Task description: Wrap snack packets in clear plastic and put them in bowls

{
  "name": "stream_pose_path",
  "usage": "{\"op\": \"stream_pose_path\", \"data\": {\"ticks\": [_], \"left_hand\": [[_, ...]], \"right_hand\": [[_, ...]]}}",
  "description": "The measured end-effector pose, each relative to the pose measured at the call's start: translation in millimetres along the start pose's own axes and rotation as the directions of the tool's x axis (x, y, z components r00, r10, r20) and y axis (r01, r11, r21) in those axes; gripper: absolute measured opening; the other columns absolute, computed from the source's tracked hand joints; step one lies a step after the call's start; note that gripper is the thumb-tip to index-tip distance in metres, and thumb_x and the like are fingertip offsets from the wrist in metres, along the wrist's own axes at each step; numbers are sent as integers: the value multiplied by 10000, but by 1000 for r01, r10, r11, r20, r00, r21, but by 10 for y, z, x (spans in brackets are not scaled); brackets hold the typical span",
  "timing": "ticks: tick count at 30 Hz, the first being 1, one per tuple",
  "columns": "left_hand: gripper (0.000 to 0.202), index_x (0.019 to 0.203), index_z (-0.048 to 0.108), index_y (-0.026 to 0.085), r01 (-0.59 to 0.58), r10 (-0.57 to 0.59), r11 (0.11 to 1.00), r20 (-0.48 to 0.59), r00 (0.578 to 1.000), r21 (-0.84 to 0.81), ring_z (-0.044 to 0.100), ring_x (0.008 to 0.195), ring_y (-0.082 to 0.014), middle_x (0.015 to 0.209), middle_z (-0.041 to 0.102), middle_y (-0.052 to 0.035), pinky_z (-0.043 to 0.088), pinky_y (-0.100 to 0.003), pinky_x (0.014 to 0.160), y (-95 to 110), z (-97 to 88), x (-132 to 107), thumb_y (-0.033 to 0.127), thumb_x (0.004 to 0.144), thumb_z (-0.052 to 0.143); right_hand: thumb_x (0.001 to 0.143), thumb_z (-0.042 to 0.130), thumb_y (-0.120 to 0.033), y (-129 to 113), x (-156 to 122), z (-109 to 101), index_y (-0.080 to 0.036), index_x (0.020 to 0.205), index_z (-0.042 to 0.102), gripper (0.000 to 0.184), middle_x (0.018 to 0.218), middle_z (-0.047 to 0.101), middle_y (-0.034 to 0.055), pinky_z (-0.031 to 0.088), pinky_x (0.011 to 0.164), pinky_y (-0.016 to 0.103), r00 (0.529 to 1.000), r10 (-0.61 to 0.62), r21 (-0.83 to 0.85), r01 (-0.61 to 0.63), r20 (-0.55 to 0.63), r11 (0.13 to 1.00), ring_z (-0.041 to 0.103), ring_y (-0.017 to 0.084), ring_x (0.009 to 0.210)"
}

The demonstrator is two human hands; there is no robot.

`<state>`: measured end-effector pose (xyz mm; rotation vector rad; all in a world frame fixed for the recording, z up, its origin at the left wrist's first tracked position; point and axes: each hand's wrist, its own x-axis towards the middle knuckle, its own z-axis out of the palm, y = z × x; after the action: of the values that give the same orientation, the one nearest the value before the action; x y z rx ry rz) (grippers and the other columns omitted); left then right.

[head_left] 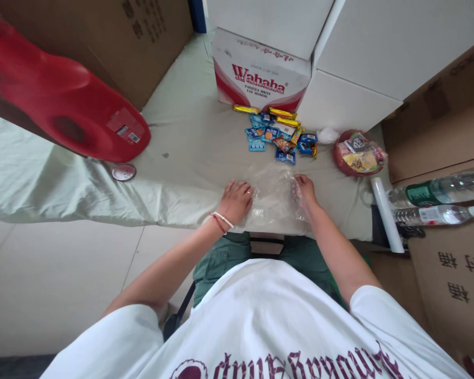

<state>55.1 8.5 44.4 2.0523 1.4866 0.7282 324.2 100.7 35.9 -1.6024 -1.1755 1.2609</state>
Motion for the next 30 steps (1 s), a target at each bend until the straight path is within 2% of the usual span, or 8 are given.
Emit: {"op": "stream_pose_path", "data": {"ticks": [5, 8, 12, 17, 20, 22, 27, 30], "left_hand": [[430, 1376, 648, 225, 29, -32, 992, 23, 999, 126, 449, 1502, -333, 1563, 561, -167, 136, -626, 1282, -201, 116, -61, 327, 1002, 462], [514, 1471, 578, 227, 28, -34, 989, 33, 999, 148, 439, 1518, -318, 1588, 542, -169, 108, -616, 1292, -235, 112, -69, 340, 975, 501], [636, 1555, 495, 255, -5, -8, 992, 99, 995, 129, 432, 1533, -314, 1623, 510, -148, 30, -633, 1301, -320, 11, -49, 378, 934, 553], [613, 1523, 544, 292, -27, 7, 994, 179, 984, 107, 423, 1542, -319, 1628, 513, -107, 6, -645, 1299, -466, -117, -24, 395, 919, 554], [626, 1529, 536, 289, -34, 12, 992, 184, 983, 118, 411, 1550, -319, 1640, 496, -107, 4, -650, 1297, -479, -124, -18, 404, 915, 551], [630, 1530, 532, 283, -35, 11, 991, 187, 982, 125, 405, 1555, -316, 1646, 486, -111, -1, -654, 1294, -468, -121, -16, 426, 916, 549], [669, 1533, 526, 273, -34, 4, 990, 215, 977, 139, 407, 1552, -332, 1648, 480, -123, 4, -674, 1288, -444, -144, -11, 457, 892, 573], [705, 1544, 515, 266, -38, 1, 988, 235, 972, 152, 394, 1558, -344, 1659, 461, -130, -1, -681, 1286, -440, -160, -4, 461, 871, 595]], "right_hand": [[897, 580, -732, -106, -212, -162, -246, 1083, 591, 521, 842, 711, 49, 536, 582, 300, 981, 178, 164, -187, 71, 968, 659, 176, 670], [775, 809, -548, -102, -276, -263, -242, 1087, 587, 490, 803, 700, 6, 488, 567, 266, 957, 246, 208, -275, 152, 939, 621, 149, 633], [710, 829, -320, -30, -208, -500, -232, 1008, 602, 384, 690, 601, -51, 365, 519, 245, 975, 221, 66, -222, 19, 973, 482, 113, 537], [805, 692, -271, -68, -274, -762, -231, 919, 667, 123, 819, 627, 51, 509, 773, 393, 963, -187, -473, 75, -193, 878, 592, 217, 751], [917, 567, -254, -228, -480, -634, -212, 1020, 732, 199, 1048, 666, 144, 477, 1000, 495, 859, -507, -697, 322, -70, 641, 607, 306, 1051], [975, 539, -272, -337, -591, -427, -221, 1100, 753, 253, 1142, 675, 151, 454, 1063, 505, 823, -550, -679, 485, 142, 551, 575, 325, 1169], [886, 780, -449, -401, -561, 97, -264, 1385, 669, 544, 1267, 682, 129, 466, 1088, 488, 813, -376, -532, 577, 445, 619, 597, 319, 1198], [741, 914, -406, -369, -488, 258, -275, 1369, 691, 679, 991, 743, 75, 508, 983, 443, 827, -223, -546, 518, 516, 659, 662, 299, 1020]]}}
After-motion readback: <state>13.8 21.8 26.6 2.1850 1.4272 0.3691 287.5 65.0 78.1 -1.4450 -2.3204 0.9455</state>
